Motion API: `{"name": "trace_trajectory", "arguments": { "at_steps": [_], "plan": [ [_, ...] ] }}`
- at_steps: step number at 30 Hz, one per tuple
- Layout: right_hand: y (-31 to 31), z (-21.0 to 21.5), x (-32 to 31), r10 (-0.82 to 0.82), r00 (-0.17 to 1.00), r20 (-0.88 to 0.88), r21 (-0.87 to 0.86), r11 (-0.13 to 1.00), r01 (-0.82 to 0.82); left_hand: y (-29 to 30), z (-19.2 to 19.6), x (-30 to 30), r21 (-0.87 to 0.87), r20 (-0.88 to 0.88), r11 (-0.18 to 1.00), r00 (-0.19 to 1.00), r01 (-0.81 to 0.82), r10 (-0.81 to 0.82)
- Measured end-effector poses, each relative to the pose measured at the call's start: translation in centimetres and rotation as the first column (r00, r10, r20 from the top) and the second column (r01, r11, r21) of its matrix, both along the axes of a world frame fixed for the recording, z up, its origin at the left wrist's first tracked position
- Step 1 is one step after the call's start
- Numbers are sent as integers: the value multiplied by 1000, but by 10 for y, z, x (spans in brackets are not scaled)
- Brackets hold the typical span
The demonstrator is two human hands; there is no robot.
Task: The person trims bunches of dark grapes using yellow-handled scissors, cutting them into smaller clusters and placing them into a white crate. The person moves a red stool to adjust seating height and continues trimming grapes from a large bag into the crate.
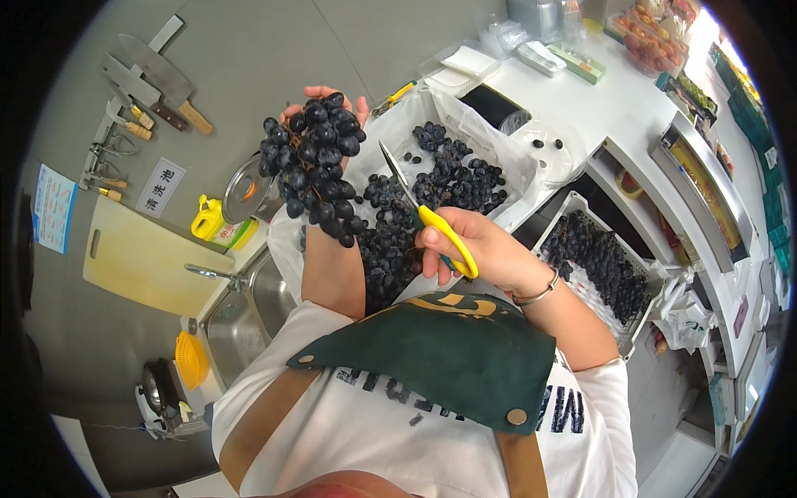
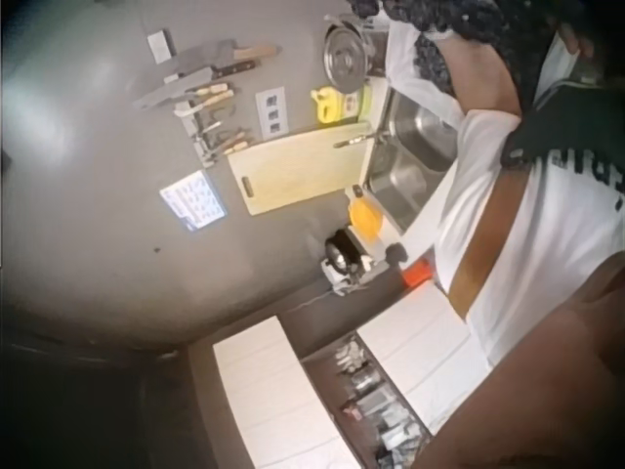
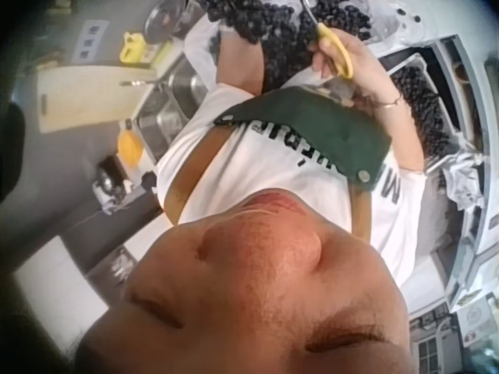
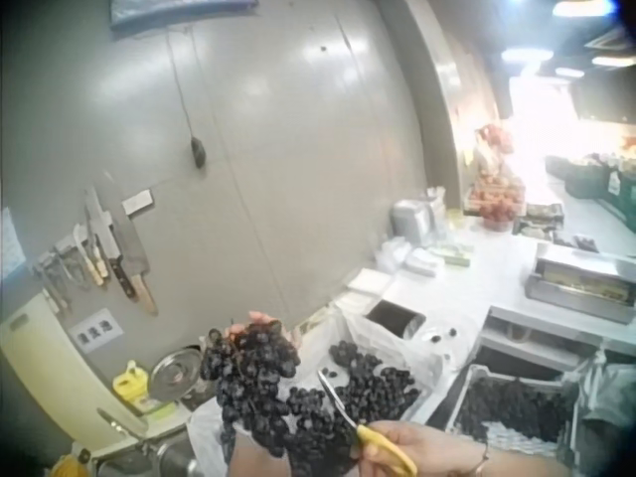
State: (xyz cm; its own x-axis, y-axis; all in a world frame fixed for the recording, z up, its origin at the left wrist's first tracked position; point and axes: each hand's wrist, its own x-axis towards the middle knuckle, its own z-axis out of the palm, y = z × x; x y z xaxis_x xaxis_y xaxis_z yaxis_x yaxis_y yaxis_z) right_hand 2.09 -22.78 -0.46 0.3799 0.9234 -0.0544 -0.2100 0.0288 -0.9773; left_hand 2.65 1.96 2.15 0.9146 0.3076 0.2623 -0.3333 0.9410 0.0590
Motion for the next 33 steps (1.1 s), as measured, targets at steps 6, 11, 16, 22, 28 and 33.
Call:
{"name": "trace_trajectory", "arguments": {
  "at_steps": [6,11,16,22,28,33],
  "plan": [
    [0,-6,-4,-7,998,-65,18,1000,8,16,-4,6,-280,55,892,934,355,-354],
    [-1,-9,-5,-3,998,-69,2,1000,3,22,-12,17,-212,33,902,925,377,-379],
    [0,-9,-6,27,999,-47,-33,999,-28,24,-18,19,-172,31,909,924,381,-381],
    [20,-3,-8,-228,966,-123,50,971,236,7,-17,22,373,54,917,990,-139,128],
    [48,3,15,-253,871,-420,202,910,362,-15,5,32,362,-56,830,879,-425,474],
    [37,13,27,-69,805,-589,292,911,292,-17,21,30,339,-79,793,825,-506,560]
  ]
}}
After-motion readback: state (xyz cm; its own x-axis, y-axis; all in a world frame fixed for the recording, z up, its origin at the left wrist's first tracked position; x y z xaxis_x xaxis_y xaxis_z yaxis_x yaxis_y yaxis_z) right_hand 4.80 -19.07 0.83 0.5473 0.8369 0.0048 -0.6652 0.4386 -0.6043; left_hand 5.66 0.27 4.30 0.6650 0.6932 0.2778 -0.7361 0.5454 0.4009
